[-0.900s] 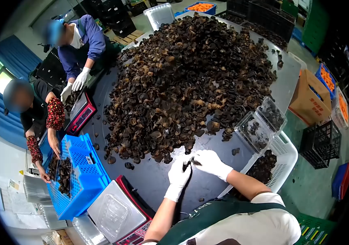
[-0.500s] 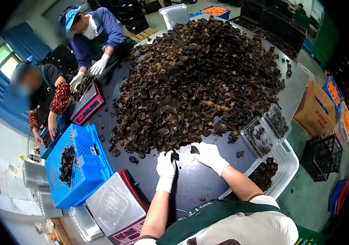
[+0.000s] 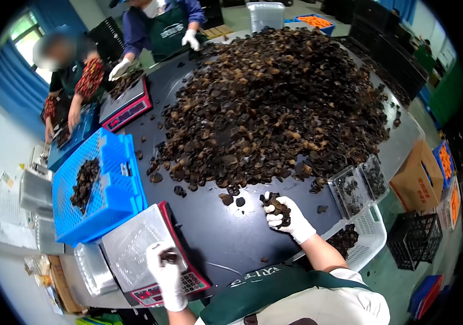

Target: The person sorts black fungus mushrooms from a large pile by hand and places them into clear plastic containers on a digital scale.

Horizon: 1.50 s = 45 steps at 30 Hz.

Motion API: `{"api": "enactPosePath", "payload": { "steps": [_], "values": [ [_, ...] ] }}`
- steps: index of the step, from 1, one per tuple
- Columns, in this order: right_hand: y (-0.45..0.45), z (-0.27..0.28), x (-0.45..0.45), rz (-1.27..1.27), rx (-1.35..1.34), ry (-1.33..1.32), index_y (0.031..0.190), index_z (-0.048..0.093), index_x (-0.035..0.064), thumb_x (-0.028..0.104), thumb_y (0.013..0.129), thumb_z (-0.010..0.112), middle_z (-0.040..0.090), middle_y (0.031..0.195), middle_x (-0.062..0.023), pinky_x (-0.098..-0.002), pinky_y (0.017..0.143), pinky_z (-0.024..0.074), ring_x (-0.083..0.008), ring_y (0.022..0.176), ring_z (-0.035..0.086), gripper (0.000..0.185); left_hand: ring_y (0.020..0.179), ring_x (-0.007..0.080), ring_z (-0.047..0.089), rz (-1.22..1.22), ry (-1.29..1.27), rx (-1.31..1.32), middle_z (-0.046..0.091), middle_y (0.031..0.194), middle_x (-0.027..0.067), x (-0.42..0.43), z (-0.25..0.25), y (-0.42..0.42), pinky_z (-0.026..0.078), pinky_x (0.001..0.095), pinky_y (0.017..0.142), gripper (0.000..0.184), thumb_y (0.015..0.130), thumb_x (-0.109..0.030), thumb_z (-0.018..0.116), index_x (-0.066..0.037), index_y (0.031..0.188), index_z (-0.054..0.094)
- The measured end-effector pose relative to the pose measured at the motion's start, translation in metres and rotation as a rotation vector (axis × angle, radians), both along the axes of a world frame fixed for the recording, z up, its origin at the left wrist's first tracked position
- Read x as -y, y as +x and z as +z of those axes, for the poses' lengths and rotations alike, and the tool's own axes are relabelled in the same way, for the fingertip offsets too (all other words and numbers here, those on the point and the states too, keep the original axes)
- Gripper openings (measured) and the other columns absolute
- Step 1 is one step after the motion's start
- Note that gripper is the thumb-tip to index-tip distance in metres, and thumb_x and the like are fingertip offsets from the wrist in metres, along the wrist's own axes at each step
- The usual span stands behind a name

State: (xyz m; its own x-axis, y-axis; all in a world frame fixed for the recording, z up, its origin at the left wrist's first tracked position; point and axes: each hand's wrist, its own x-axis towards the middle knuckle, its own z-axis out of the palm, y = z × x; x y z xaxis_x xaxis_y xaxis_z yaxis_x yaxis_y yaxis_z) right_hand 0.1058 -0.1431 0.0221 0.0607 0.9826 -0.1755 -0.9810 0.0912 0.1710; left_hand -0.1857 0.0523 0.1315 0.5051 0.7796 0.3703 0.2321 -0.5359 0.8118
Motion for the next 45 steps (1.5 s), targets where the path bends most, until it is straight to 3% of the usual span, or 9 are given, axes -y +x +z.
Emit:
{"api": "enactPosePath", "payload": {
  "steps": [5, 13, 18, 22, 28, 30, 36, 43, 45],
  "values": [
    [-0.026, 0.026, -0.060, 0.219, 0.253, -0.094, 0.119, 0.051, 0.0123, 0.019, 0.087, 0.055, 0.055, 0.087, -0.0043, -0.0247, 0.050, 0.0369, -0.0125, 0.056, 0.046, 0.033, 0.078, 0.0197, 0.057, 0.339, 0.244, -0.264, 0.055, 0.084, 0.0087, -0.060, -0.020, -0.081, 0.046, 0.0280, 0.074, 0.025, 0.066, 0.009, 0.055, -0.002, 0.087, 0.060],
    [-0.137, 0.112, -0.198, 0.296, 1.214, 0.136, 0.117, 0.059, 0.0012, 0.017, 0.090, 0.058, 0.057, 0.082, 0.0007, -0.0218, 0.064, 0.0416, -0.0057, 0.069, 0.051, 0.031, 0.097, 0.0239, 0.058, 0.318, 0.035, -0.240, 0.056, 0.106, 0.0115, -0.065, -0.041, -0.100, 0.047, 0.0340, 0.089, 0.049, 0.065, 0.007, 0.052, -0.002, 0.113, 0.056],
    [-0.206, 0.091, -0.260, -0.154, 1.992, 0.344, 0.112, 0.062, 0.0102, 0.023, 0.088, 0.057, 0.063, 0.098, -0.0135, -0.0371, 0.079, 0.0500, -0.0273, 0.088, 0.063, 0.027, 0.102, 0.0244, 0.049, 0.358, 0.057, -0.229, 0.046, 0.116, 0.0128, -0.067, -0.038, -0.111, 0.043, 0.0325, 0.091, 0.073, 0.065, 0.005, 0.055, -0.001, 0.136, 0.041],
    [-0.219, 0.087, -0.268, 0.125, 2.457, 0.513, 0.112, 0.063, 0.0106, 0.027, 0.081, 0.060, 0.062, 0.107, -0.0151, -0.0418, 0.091, 0.0459, -0.0324, 0.104, 0.058, 0.035, 0.115, 0.0243, 0.046, 0.299, -0.213, -0.053, 0.042, 0.130, 0.0132, -0.061, -0.038, -0.116, 0.038, 0.0335, 0.101, 0.082, 0.065, 0.012, 0.047, -0.004, 0.144, 0.031],
    [-0.176, 0.092, -0.253, -0.331, 2.058, 0.390, 0.100, 0.067, 0.0066, 0.021, 0.077, 0.065, 0.064, 0.109, -0.0167, -0.0385, 0.089, 0.0474, -0.0291, 0.103, 0.060, 0.026, 0.138, 0.0285, 0.029, 0.346, -0.172, -0.031, 0.035, 0.146, 0.0143, -0.062, -0.035, -0.134, 0.021, 0.0371, 0.115, 0.086, 0.061, 0.013, 0.041, -0.003, 0.145, 0.030],
    [-0.138, 0.104, -0.226, 0.010, 1.737, 0.065, 0.100, 0.067, 0.0058, 0.016, 0.084, 0.062, 0.065, 0.099, -0.0118, -0.0315, 0.084, 0.0484, -0.0208, 0.095, 0.062, 0.020, 0.138, 0.0283, 0.029, 0.423, -0.151, 0.029, 0.036, 0.145, 0.0145, -0.057, -0.027, -0.133, 0.021, 0.0379, 0.115, 0.085, 0.061, 0.013, 0.040, -0.002, 0.144, 0.032],
    [-0.067, 0.047, -0.104, 0.227, 2.057, -0.274, 0.096, 0.068, 0.0038, 0.011, 0.085, 0.061, 0.068, 0.084, -0.0090, -0.0293, 0.075, 0.0504, -0.0164, 0.081, 0.065, 0.014, 0.109, 0.0193, 0.053, 0.515, -0.056, 0.155, 0.053, 0.123, 0.0094, -0.027, -0.002, -0.103, 0.045, 0.0337, 0.098, 0.059, 0.073, 0.017, 0.040, -0.002, 0.128, 0.049],
    [-0.096, 0.039, 0.019, 0.872, 2.447, -0.100, 0.109, 0.067, 0.0153, 0.032, 0.080, 0.068, 0.062, 0.101, -0.0082, -0.0369, 0.080, 0.0517, -0.0274, 0.091, 0.064, 0.033, 0.093, 0.0245, 0.061, 0.316, 0.227, -0.186, 0.062, 0.104, 0.0140, -0.024, 0.011, -0.062, 0.049, 0.0321, 0.084, 0.031, 0.079, 0.011, 0.054, 0.001, 0.108, 0.063],
    [-0.108, 0.018, 0.035, 0.675, 2.388, -0.133, 0.105, 0.067, 0.0140, 0.024, 0.080, 0.067, 0.060, 0.098, -0.0082, -0.0389, 0.076, 0.0514, -0.0288, 0.089, 0.064, 0.027, 0.093, 0.0251, 0.061, 0.301, 0.201, -0.149, 0.062, 0.103, 0.0141, -0.029, 0.011, -0.058, 0.048, 0.0324, 0.085, 0.028, 0.080, 0.010, 0.055, 0.002, 0.105, 0.063]
  ]
}}
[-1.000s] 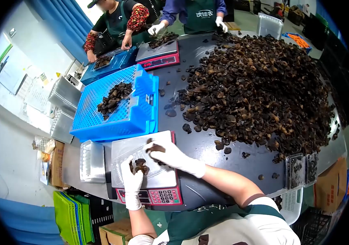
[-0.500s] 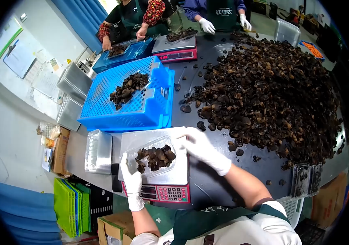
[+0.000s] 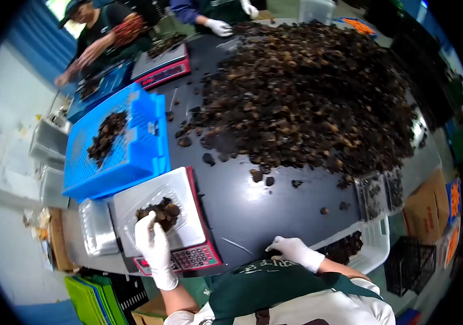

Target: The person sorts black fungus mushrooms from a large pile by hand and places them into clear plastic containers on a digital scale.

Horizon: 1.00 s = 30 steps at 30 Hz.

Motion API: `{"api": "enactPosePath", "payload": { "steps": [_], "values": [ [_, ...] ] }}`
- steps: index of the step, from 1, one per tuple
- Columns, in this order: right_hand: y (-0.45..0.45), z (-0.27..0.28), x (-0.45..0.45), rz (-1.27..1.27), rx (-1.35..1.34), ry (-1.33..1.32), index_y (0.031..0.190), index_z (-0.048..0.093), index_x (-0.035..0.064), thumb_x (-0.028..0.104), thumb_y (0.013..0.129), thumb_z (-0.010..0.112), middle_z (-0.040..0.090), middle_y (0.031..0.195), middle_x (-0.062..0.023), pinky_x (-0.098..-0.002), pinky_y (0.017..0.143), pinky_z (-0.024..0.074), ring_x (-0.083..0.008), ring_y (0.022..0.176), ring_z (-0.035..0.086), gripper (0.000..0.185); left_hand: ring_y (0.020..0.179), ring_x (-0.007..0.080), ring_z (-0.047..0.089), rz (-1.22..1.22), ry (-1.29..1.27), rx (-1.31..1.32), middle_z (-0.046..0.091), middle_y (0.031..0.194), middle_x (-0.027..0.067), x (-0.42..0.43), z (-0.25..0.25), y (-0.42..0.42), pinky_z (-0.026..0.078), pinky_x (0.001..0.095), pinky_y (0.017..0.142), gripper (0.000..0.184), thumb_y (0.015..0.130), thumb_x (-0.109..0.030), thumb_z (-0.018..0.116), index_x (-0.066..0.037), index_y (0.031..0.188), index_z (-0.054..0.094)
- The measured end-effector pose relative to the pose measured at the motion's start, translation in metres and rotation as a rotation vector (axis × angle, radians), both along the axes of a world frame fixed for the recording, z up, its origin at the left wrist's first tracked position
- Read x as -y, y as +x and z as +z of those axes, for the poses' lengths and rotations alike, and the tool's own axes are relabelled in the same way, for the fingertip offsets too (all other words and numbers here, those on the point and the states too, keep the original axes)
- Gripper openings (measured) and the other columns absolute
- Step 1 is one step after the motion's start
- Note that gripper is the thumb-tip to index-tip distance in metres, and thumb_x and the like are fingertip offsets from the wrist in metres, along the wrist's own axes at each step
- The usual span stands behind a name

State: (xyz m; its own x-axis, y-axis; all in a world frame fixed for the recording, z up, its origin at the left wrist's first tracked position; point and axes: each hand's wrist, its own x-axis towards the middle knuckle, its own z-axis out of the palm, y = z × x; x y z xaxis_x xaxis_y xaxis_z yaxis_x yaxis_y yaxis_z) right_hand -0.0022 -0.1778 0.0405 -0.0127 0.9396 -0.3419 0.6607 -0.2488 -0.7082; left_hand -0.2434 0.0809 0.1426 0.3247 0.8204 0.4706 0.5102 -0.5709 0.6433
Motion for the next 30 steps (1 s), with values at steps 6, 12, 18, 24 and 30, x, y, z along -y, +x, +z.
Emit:
{"api": "enactPosePath", "payload": {
  "steps": [6, 12, 18, 24, 30],
  "values": [
    [-0.011, -0.027, 0.025, -0.130, -0.014, 0.180, 0.092, 0.065, 0.0111, 0.013, 0.080, 0.063, 0.062, 0.085, -0.0082, -0.0377, 0.071, 0.0515, -0.0293, 0.080, 0.064, 0.012, 0.088, 0.0196, 0.060, -0.397, -0.209, -0.011, 0.061, 0.100, 0.0106, 0.039, -0.011, 0.063, 0.049, 0.0296, 0.079, 0.027, 0.080, 0.006, 0.058, 0.000, 0.107, 0.063],
    [0.005, -0.014, 0.047, -0.356, -0.181, 0.019, 0.094, 0.068, 0.0136, 0.019, 0.087, 0.055, 0.065, 0.094, -0.0095, -0.0375, 0.085, 0.0495, -0.0275, 0.091, 0.063, 0.016, 0.090, 0.0212, 0.061, -0.672, -0.454, -0.110, 0.060, 0.105, 0.0109, 0.061, -0.082, 0.124, 0.050, 0.0316, 0.082, 0.033, 0.078, 0.003, 0.062, -0.003, 0.110, 0.062],
    [0.080, 0.001, 0.080, -0.907, 0.308, 0.374, 0.091, 0.068, 0.0100, 0.006, 0.082, 0.056, 0.059, 0.082, -0.0095, -0.0398, 0.082, 0.0428, -0.0299, 0.087, 0.054, 0.016, 0.107, 0.0324, 0.054, -0.749, -0.353, -0.217, 0.054, 0.116, 0.0160, 0.055, -0.130, 0.172, 0.044, 0.0370, 0.094, 0.046, 0.076, -0.003, 0.066, -0.004, 0.120, 0.056],
    [0.121, -0.047, 0.079, -1.118, 0.563, 0.618, 0.088, 0.066, 0.0097, 0.007, 0.078, 0.060, 0.057, 0.082, -0.0112, -0.0412, 0.078, 0.0426, -0.0306, 0.085, 0.054, 0.012, 0.116, 0.0353, 0.048, -0.656, -0.110, -0.277, 0.050, 0.124, 0.0196, 0.049, -0.156, 0.218, 0.040, 0.0393, 0.100, 0.060, 0.075, -0.010, 0.070, -0.006, 0.131, 0.049],
    [0.092, -0.049, 0.053, -0.713, 0.714, 0.657, 0.101, 0.064, 0.0154, 0.021, 0.080, 0.062, 0.058, 0.091, -0.0061, -0.0416, 0.074, 0.0464, -0.0283, 0.082, 0.059, 0.021, 0.094, 0.0305, 0.057, -0.727, -0.029, -0.415, 0.058, 0.104, 0.0095, 0.039, -0.170, 0.237, 0.048, 0.0368, 0.083, 0.025, 0.077, -0.007, 0.067, -0.010, 0.101, 0.061]
  ]
}}
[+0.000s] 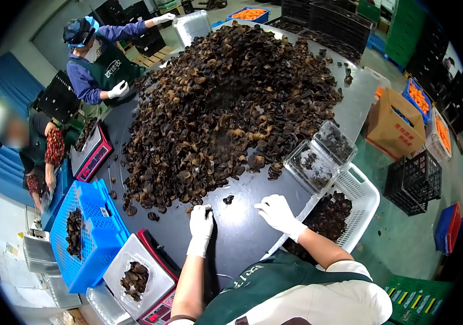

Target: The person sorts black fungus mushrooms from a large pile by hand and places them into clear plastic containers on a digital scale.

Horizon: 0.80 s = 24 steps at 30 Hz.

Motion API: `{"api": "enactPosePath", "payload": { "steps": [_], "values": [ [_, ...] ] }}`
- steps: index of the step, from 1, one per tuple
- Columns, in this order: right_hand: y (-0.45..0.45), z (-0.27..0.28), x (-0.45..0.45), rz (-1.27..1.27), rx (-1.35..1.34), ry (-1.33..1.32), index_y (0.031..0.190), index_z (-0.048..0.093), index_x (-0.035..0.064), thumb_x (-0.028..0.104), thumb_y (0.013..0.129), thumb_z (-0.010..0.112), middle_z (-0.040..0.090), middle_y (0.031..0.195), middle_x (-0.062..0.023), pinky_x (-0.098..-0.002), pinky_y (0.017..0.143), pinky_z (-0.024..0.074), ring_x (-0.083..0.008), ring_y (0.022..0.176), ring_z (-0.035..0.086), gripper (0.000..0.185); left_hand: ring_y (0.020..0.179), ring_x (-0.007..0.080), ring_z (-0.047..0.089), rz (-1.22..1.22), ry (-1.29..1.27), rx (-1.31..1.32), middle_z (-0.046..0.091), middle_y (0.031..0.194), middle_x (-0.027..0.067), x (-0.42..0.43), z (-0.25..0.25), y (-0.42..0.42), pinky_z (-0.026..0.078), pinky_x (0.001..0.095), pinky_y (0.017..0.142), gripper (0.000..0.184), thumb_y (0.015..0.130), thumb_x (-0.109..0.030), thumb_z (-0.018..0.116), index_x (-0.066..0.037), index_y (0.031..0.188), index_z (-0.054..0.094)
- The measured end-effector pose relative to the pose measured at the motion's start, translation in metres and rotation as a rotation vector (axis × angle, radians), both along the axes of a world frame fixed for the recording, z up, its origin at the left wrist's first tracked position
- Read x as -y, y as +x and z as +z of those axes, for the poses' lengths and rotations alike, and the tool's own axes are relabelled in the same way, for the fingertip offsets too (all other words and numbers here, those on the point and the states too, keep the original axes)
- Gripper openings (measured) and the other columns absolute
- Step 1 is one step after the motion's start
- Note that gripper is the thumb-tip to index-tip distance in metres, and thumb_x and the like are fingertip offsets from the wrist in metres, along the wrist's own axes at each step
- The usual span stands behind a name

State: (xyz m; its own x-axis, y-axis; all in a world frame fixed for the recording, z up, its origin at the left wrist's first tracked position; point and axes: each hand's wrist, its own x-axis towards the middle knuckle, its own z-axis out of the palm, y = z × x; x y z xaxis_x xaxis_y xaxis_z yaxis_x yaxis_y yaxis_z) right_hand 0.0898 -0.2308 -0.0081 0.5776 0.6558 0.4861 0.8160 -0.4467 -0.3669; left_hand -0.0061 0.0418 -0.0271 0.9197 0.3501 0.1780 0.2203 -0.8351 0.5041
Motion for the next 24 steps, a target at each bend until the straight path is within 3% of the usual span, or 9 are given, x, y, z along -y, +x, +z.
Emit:
{"api": "enactPosePath", "payload": {
  "steps": [3, 5, 9, 12, 15, 17, 20, 21, 24],
  "values": [
    [0.024, -0.013, -0.002, -0.025, -0.243, -0.117, 0.104, 0.064, 0.0169, 0.019, 0.086, 0.055, 0.058, 0.092, -0.0086, -0.0392, 0.070, 0.0491, -0.0277, 0.080, 0.061, 0.020, 0.091, 0.0294, 0.059, -0.077, -0.076, 0.203, 0.059, 0.097, 0.0102, 0.007, 0.007, 0.012, 0.049, 0.0361, 0.081, 0.027, 0.078, -0.002, 0.063, -0.010, 0.104, 0.061],
    [0.038, -0.008, -0.008, -0.247, -0.502, 0.050, 0.112, 0.062, 0.0159, 0.013, 0.090, 0.054, 0.057, 0.102, -0.0134, -0.0381, 0.075, 0.0512, -0.0314, 0.088, 0.062, 0.024, 0.094, 0.0305, 0.059, -0.148, -0.089, 0.221, 0.060, 0.103, 0.0122, 0.018, 0.014, 0.022, 0.049, 0.0353, 0.084, 0.037, 0.081, 0.003, 0.055, -0.009, 0.116, 0.060],
    [0.062, 0.000, -0.015, -0.502, -0.320, -0.031, 0.136, 0.040, 0.0138, 0.018, 0.088, 0.058, 0.047, 0.121, -0.0125, -0.0392, 0.071, 0.0536, -0.0305, 0.089, 0.062, 0.051, 0.103, 0.0337, 0.057, -0.284, 0.008, 0.195, 0.056, 0.118, 0.0165, 0.044, 0.026, 0.043, 0.048, 0.0376, 0.091, 0.049, 0.076, 0.007, 0.055, -0.008, 0.123, 0.056],
    [0.067, -0.009, -0.013, -0.443, -0.334, -0.116, 0.130, 0.048, 0.0104, 0.019, 0.086, 0.061, 0.050, 0.118, -0.0129, -0.0372, 0.073, 0.0536, -0.0305, 0.092, 0.062, 0.047, 0.096, 0.0357, 0.056, -0.297, 0.072, 0.056, 0.056, 0.110, 0.0168, 0.047, 0.011, 0.041, 0.048, 0.0387, 0.083, 0.044, 0.077, 0.003, 0.058, -0.009, 0.119, 0.058],
    [0.061, -0.009, -0.013, -0.191, -0.457, 0.136, 0.113, 0.061, 0.0043, 0.018, 0.085, 0.063, 0.061, 0.103, -0.0135, -0.0334, 0.073, 0.0530, -0.0265, 0.088, 0.064, 0.032, 0.090, 0.0330, 0.059, -0.255, -0.127, 0.031, 0.058, 0.097, 0.0134, 0.053, 0.013, 0.030, 0.049, 0.0379, 0.079, 0.023, 0.080, 0.001, 0.060, -0.005, 0.102, 0.060],
    [0.043, 0.026, -0.014, 0.034, -1.020, 0.248, 0.095, 0.067, -0.0002, 0.017, 0.084, 0.062, 0.067, 0.084, -0.0131, -0.0314, 0.072, 0.0514, -0.0218, 0.077, 0.065, 0.021, 0.088, 0.0318, 0.062, -0.210, -0.283, 0.123, 0.061, 0.092, 0.0139, 0.056, 0.008, 0.018, 0.050, 0.0360, 0.078, 0.017, 0.081, 0.001, 0.060, -0.003, 0.097, 0.061],
    [0.046, 0.052, 0.004, 0.257, -1.248, -0.160, 0.091, 0.069, -0.0002, 0.021, 0.087, 0.065, 0.071, 0.086, -0.0105, -0.0299, 0.074, 0.0498, -0.0161, 0.079, 0.064, 0.022, 0.072, 0.0186, 0.061, -0.067, -0.492, 0.134, 0.064, 0.083, 0.0094, 0.060, 0.006, -0.008, 0.049, 0.0293, 0.069, 0.011, 0.085, 0.001, 0.059, -0.001, 0.094, 0.064],
    [0.053, 0.044, 0.012, 0.434, -1.117, -0.373, 0.096, 0.071, 0.0020, 0.021, 0.087, 0.065, 0.071, 0.085, -0.0086, -0.0298, 0.071, 0.0497, -0.0152, 0.074, 0.063, 0.022, 0.069, 0.0142, 0.059, -0.018, -0.554, 0.073, 0.064, 0.081, 0.0071, 0.058, 0.003, -0.019, 0.048, 0.0273, 0.066, 0.012, 0.086, 0.000, 0.059, -0.001, 0.095, 0.065],
    [0.054, 0.051, 0.035, 0.507, -1.165, -0.385, 0.104, 0.071, 0.0052, 0.016, 0.082, 0.067, 0.071, 0.085, -0.0083, -0.0299, 0.065, 0.0491, -0.0155, 0.067, 0.061, 0.025, 0.066, 0.0085, 0.054, 0.048, -0.605, 0.096, 0.063, 0.079, 0.0024, 0.053, 0.003, -0.041, 0.046, 0.0242, 0.062, 0.015, 0.087, -0.001, 0.057, -0.002, 0.100, 0.066]
  ]
}}
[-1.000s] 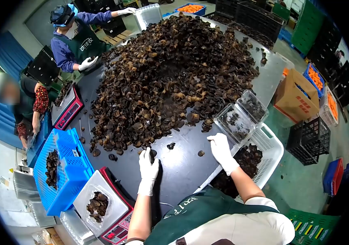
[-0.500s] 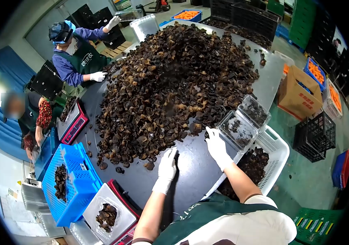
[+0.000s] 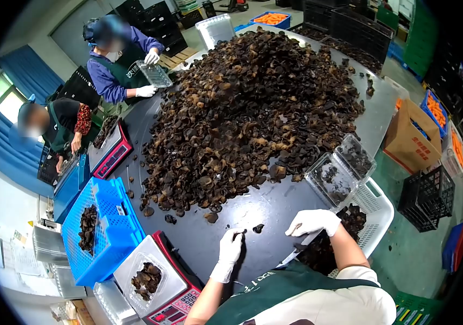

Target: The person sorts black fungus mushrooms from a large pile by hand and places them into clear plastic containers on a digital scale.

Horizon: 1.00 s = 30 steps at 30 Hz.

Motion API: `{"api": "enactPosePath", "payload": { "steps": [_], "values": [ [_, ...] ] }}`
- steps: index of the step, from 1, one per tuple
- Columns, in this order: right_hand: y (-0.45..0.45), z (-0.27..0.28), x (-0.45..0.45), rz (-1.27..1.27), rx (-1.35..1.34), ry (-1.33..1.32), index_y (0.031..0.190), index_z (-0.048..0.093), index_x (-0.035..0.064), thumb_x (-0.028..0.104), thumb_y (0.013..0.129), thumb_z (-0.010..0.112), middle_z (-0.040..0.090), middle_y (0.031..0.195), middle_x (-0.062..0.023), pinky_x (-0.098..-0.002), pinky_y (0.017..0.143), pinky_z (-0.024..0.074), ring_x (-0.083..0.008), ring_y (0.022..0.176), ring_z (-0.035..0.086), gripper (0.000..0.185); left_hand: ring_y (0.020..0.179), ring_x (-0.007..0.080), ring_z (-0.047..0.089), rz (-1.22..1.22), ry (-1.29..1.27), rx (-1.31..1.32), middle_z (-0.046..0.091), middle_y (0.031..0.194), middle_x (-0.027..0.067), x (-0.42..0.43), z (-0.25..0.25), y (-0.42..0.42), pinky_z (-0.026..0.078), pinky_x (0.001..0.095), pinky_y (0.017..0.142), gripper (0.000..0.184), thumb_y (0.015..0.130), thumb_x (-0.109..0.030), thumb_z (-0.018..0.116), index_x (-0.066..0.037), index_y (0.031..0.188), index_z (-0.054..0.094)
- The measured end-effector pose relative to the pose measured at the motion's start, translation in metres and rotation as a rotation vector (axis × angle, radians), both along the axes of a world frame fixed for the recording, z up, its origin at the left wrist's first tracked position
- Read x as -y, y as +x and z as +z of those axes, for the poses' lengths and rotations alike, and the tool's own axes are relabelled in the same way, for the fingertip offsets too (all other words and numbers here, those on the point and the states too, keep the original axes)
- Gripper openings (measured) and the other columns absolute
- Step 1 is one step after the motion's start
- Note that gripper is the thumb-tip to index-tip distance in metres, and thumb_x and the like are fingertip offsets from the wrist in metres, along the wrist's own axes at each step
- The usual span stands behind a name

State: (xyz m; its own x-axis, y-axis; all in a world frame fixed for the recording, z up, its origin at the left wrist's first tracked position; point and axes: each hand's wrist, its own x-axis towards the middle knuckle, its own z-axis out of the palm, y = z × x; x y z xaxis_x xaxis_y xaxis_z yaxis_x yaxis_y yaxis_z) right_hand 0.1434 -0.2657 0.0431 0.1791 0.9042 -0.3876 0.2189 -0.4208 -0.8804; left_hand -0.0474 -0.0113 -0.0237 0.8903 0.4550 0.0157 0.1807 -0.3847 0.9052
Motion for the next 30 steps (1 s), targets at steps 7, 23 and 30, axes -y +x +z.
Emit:
{"api": "enactPosePath", "payload": {
  "steps": [7, 23, 30],
  "values": [
    [-0.024, -0.016, -0.066, -0.344, 0.527, 0.172, 0.102, 0.069, 0.0085, 0.031, 0.087, 0.057, 0.068, 0.100, -0.0134, -0.0387, 0.085, 0.0493, -0.0312, 0.097, 0.063, 0.030, 0.057, 0.0048, 0.047, 0.146, -0.468, -0.158, 0.059, 0.078, -0.0008, 0.012, 0.025, 0.000, 0.039, 0.0201, 0.053, 0.018, 0.094, -0.011, 0.055, -0.003, 0.106, 0.065],
    [-0.130, 0.016, -0.155, 0.091, 0.240, 0.743, 0.090, 0.065, 0.0086, 0.020, 0.075, 0.067, 0.062, 0.088, -0.0102, -0.0393, 0.079, 0.0472, -0.0299, 0.085, 0.060, 0.020, 0.102, 0.0293, 0.060, 0.363, -2.043, 0.344, 0.064, 0.110, 0.0146, 0.026, -0.014, -0.098, 0.049, 0.0465, 0.092, 0.025, 0.091, -0.017, 0.053, -0.001, 0.109, 0.061],
    [-0.081, -0.030, -0.241, -0.274, 1.002, 0.595, 0.098, 0.063, 0.0071, 0.014, 0.078, 0.063, 0.062, 0.097, -0.0132, -0.0427, 0.085, 0.0442, -0.0323, 0.094, 0.056, 0.021, 0.078, 0.0198, 0.058, 0.327, -1.904, 0.273, 0.061, 0.095, 0.0108, 0.007, 0.032, -0.124, 0.048, 0.0229, 0.056, 0.023, 0.095, -0.021, 0.055, -0.003, 0.107, 0.063]
  ]
}}
